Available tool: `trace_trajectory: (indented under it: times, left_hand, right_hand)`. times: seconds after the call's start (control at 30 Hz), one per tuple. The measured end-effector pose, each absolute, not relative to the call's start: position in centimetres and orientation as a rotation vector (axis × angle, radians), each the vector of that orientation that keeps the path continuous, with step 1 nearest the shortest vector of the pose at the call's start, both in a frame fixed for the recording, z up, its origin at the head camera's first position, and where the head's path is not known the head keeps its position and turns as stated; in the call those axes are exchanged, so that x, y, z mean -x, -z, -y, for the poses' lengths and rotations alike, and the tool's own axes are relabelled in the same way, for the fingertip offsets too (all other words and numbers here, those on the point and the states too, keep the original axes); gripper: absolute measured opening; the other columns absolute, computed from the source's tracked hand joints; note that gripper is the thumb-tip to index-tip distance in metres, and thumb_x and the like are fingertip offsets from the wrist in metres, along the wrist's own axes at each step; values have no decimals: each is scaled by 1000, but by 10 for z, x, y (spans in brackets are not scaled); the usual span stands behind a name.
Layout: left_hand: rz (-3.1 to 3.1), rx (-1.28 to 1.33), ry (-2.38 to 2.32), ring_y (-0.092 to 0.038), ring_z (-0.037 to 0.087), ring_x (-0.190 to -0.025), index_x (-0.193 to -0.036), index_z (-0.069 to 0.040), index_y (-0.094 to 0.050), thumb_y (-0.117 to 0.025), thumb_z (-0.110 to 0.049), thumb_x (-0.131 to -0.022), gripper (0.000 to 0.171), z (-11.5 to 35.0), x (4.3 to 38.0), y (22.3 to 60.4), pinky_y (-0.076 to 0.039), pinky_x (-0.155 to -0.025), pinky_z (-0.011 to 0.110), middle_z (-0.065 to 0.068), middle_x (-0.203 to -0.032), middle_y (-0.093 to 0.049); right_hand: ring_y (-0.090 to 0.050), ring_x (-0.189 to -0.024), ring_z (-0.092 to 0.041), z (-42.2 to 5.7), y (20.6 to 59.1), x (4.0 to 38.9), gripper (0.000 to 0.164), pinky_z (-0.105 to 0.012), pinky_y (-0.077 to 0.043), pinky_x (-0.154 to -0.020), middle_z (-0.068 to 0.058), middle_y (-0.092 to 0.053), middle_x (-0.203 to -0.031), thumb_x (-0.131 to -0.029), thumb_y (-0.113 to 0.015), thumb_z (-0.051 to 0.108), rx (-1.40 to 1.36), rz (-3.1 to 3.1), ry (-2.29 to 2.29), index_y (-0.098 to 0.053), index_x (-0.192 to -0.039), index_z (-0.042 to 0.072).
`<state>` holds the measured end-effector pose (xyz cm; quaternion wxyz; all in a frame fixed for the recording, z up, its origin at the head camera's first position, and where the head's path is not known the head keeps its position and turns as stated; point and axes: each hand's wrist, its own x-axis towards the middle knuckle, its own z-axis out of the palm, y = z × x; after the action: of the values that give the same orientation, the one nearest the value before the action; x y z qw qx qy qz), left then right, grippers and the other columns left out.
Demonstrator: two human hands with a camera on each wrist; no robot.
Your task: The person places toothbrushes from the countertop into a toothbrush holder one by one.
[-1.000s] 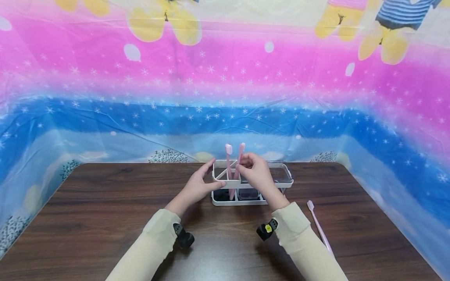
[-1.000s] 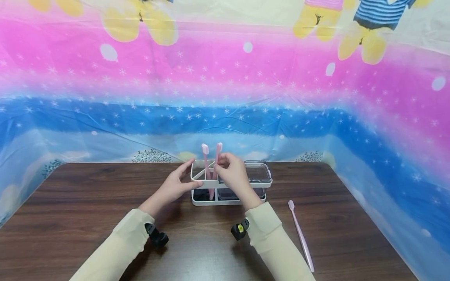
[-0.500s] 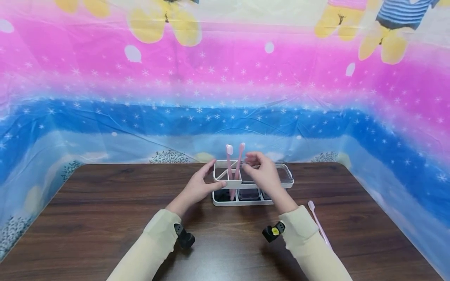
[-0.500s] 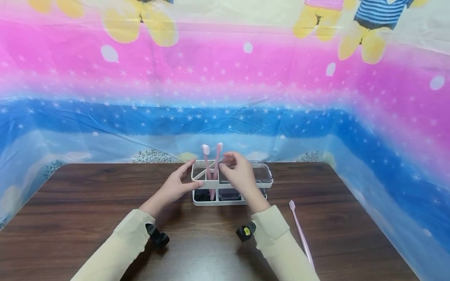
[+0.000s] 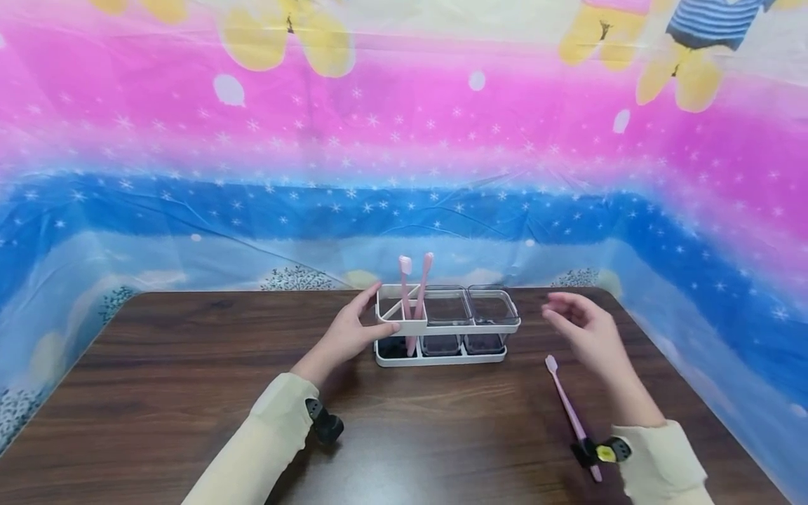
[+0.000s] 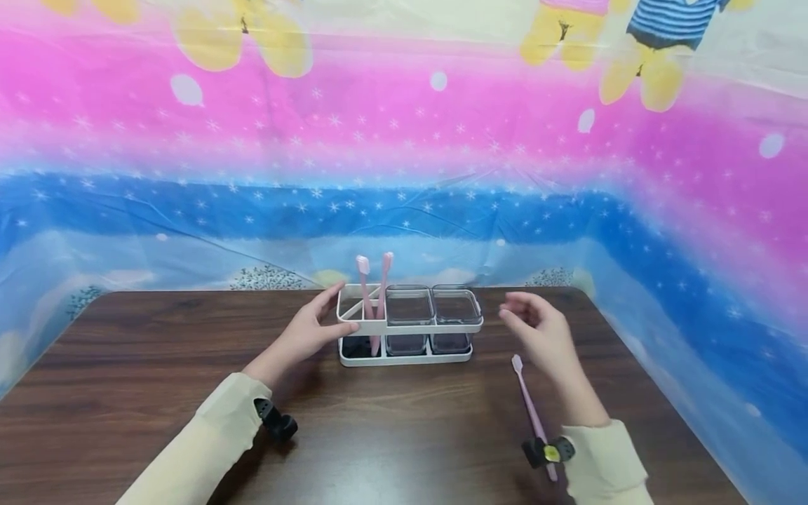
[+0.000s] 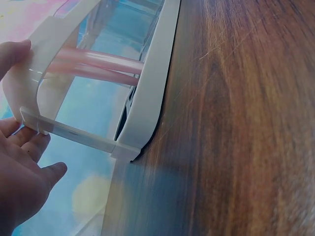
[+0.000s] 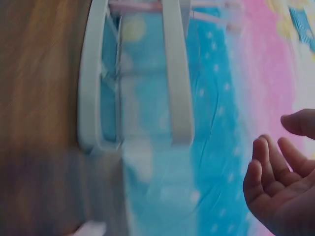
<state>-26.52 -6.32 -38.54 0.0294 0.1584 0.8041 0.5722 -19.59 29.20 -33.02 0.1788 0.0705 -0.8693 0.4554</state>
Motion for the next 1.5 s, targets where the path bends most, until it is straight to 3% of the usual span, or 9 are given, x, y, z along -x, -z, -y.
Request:
trace_trajectory:
  times: [0.1, 0.2, 0.27, 0.37, 0.47, 0.53, 1.0, 1.5]
  left_hand:
    - [-2484, -492, -1760, -28, 30, -143, -154, -17, -26, -76, -27, -83, 87, 63, 265, 385, -28, -113, 52, 11, -156, -31]
    - [-2492, -492, -1750, -28, 30, -143, -154, -17, -26, -77, -28, -83, 88, 63, 265, 384, -28, -113, 52, 11, -156, -31]
    - [-2497, -491, -1741, -28, 30, -143, -154, -17, -26, -77, -29, -83, 88, 62, 265, 384, -28, -113, 51, 11, -156, -30]
    - [-2496, -488, -1737, -28, 30, -143, -154, -17, -26, -77, -29, -83, 88, 62, 265, 383, -28, -113, 51, 11, -156, -30]
    - [-2492, -481, -1740, -27, 30, -144, -154, -17, -26, -76, -28, -83, 88, 62, 265, 382, -28, -113, 50, 11, -156, -29]
    - [-2490, -481, -1739, -27, 30, -144, -154, -17, -25, -76, -28, -83, 88, 62, 265, 382, -28, -113, 50, 11, -156, -29]
    - [-2507, -482, -1720, -28, 32, -143, -154, -18, -24, -76, -32, -83, 89, 62, 265, 383, -28, -112, 53, 11, -157, -29]
    - [-2510, -486, -1728, -28, 32, -143, -154, -17, -25, -76, -31, -83, 88, 62, 264, 384, -29, -112, 53, 11, -156, -29]
  right_hand:
    - [-61, -83, 6, -318, 343, 184, 39, -17, -53, -69, 25, -63, -93, -96, -61, 17, -162, 2486, -1341, -54, -126, -6]
    - [-62, -84, 6, -337, 360, 174, 42, -21, -54, -68, 31, -61, -92, -95, -62, 17, -114, 2530, -1354, -53, -127, -8]
    - [-61, -84, 6, -346, 371, 168, 44, -23, -55, -68, 28, -63, -94, -95, -63, 18, -64, 2574, -1340, -52, -129, -7]
    - [-61, -83, 3, -355, 387, 162, 46, -28, -56, -68, 4, -70, -105, -94, -64, 16, -8, 2639, -1334, -51, -131, -7]
    - [-62, -83, 0, -359, 402, 159, 49, -29, -55, -66, -21, -64, -118, -93, -64, 14, 15, 2724, -1340, -49, -133, -9]
    - [-62, -83, -2, -360, 408, 159, 52, -29, -55, -65, -28, -59, -123, -92, -65, 13, 15, 2789, -1334, -47, -134, -10]
    - [-62, -76, -14, -356, 419, 162, 57, -29, -55, -62, -28, -59, -114, -83, -71, 4, 3, 2909, -1376, -47, -129, -17]
    - [-61, -76, -17, -349, 420, 164, 57, -29, -51, -58, -20, -63, -106, -74, -64, -5, 69, 2929, -1277, -50, -128, -16]
